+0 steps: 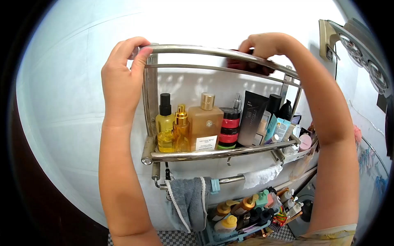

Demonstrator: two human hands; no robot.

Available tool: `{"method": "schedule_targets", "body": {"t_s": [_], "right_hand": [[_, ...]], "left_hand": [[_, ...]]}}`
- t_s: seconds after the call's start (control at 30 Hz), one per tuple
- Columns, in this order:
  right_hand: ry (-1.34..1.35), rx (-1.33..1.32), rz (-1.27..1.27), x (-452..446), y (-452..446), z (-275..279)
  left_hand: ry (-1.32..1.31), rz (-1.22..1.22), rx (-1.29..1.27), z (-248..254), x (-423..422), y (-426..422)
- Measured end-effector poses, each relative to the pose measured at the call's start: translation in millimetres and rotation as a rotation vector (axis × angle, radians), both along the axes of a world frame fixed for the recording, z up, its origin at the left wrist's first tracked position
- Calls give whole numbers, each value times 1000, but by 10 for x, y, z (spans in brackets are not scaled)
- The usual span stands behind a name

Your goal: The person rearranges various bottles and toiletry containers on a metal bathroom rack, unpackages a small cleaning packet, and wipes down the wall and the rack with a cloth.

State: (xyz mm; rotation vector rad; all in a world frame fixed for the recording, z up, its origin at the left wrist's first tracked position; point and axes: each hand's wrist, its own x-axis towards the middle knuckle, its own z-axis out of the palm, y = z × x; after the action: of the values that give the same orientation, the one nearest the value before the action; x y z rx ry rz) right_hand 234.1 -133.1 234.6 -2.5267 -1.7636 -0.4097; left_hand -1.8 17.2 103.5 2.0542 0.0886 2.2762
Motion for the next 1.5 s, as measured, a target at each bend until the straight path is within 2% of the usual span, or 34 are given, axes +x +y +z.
{"method": "schedule_targets", "body": {"t_s": [0.1, 0.17, 0.2, 0.3, 0.43, 0.47, 0.5, 0.57, 0.63, 0.73, 0.77, 0.83, 0.93, 0.97, 1.17, 1.23, 1.3, 1.37, 1.43, 1.5], "right_hand": [[69, 33, -193, -2, -303, -23], [13, 103, -121, -34, -297, -100], [116, 45, -53, -28, -235, -66], [17, 88, 143, -195, 84, -99], [129, 56, 300, -700, 539, -93], [250, 64, 453, -793, 661, -117], [369, -71, 412, -849, 978, -12], [337, 47, 473, -1100, 1076, -50], [454, -28, 490, -1053, 1056, -30], [430, -47, 484, -926, 615, 2], [402, -121, 380, -927, 478, 33], [448, -174, 364, -634, 280, 83], [384, -93, 157, -282, 7, 48], [319, 26, 129, -130, -153, -51], [251, 137, -269, 454, -727, -42], [163, 116, -321, 439, -766, -44], [-257, -4, -439, 344, -623, -93], [-145, 50, -286, 299, -493, -95], [114, 98, -15, 182, -318, -91], [180, 116, 71, -9, -34, -102]], "left_hand": [[34, 23, -21, 5, -16, -13], [-12, -44, -23, 12, 8, 7], [3, -39, -20, 14, 0, -3], [27, -25, -57, 31, -25, -23], [46, -20, -55, 33, -37, -7], [39, -14, -48, 35, -31, -2], [48, -11, -41, 34, -28, -4], [45, -2, -60, 37, -38, -17], [63, -13, -69, 46, -60, -12], [76, -24, -95, 50, -71, -13], [82, -15, -101, 48, -78, -16], [87, -8, -124, 43, -84, -42], [91, 12, -138, 48, -86, -56], [94, 35, -132, 46, -88, -54], [67, 18, -114, 36, -59, -19], [81, 11, -146, 33, -68, -15], [79, 14, -148, 27, -55, -19], [61, 73, -107, 31, -48, -33], [75, 93, -132, 28, -52, -76], [70, 88, -161, 30, -54, -92]]}}
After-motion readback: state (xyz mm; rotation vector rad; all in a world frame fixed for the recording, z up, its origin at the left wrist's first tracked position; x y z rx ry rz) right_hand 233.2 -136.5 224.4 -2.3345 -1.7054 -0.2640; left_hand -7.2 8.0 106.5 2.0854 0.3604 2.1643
